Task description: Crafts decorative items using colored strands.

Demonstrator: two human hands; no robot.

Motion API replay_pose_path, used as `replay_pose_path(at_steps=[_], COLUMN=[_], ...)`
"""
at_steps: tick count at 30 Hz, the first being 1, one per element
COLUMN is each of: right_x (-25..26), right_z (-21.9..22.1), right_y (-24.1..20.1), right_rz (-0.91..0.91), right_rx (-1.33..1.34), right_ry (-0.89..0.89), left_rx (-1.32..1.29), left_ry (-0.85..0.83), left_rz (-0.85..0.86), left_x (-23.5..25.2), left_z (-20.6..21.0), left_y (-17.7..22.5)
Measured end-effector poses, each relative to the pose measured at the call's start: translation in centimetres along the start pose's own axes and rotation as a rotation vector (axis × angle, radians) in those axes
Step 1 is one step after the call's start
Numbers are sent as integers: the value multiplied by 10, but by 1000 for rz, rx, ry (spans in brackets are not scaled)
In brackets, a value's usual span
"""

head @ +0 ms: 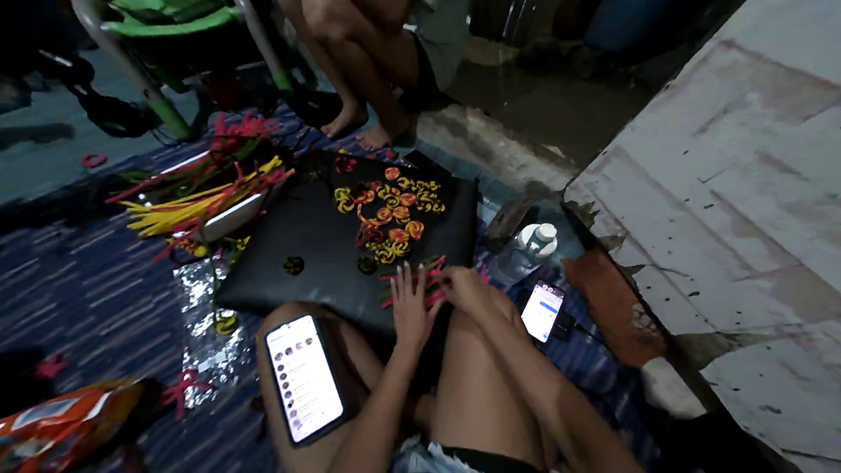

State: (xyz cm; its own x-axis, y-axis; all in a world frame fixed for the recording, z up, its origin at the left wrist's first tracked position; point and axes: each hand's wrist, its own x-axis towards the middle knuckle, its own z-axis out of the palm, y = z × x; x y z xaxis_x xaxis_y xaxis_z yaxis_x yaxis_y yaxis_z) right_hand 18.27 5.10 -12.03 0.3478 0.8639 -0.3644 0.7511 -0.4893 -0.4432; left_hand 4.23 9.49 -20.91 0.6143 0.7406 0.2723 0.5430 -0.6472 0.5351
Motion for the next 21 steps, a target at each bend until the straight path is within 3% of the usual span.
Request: replay_pose_path(at_steps=[3, 8, 14, 18, 21], right_x=[-3, 5, 3, 2, 2], right_z=[-4, 5, 7, 10, 8], right_y=[15, 36, 37, 33, 28], right_rz=[20, 12, -33, -130, -139], right_rx=[133, 428, 512, 347, 275], right_ry=[225, 519, 538, 469, 457], left_rx=[13, 142, 151, 135, -51], left_ry=[-5, -116, -229, -279, -61], left_rz=[12, 76, 79, 119, 2], left_x=[-18, -38, -32, -25, -35], left_z=[-6, 27, 24, 19, 4], left_y=[8, 8, 4, -2, 11])
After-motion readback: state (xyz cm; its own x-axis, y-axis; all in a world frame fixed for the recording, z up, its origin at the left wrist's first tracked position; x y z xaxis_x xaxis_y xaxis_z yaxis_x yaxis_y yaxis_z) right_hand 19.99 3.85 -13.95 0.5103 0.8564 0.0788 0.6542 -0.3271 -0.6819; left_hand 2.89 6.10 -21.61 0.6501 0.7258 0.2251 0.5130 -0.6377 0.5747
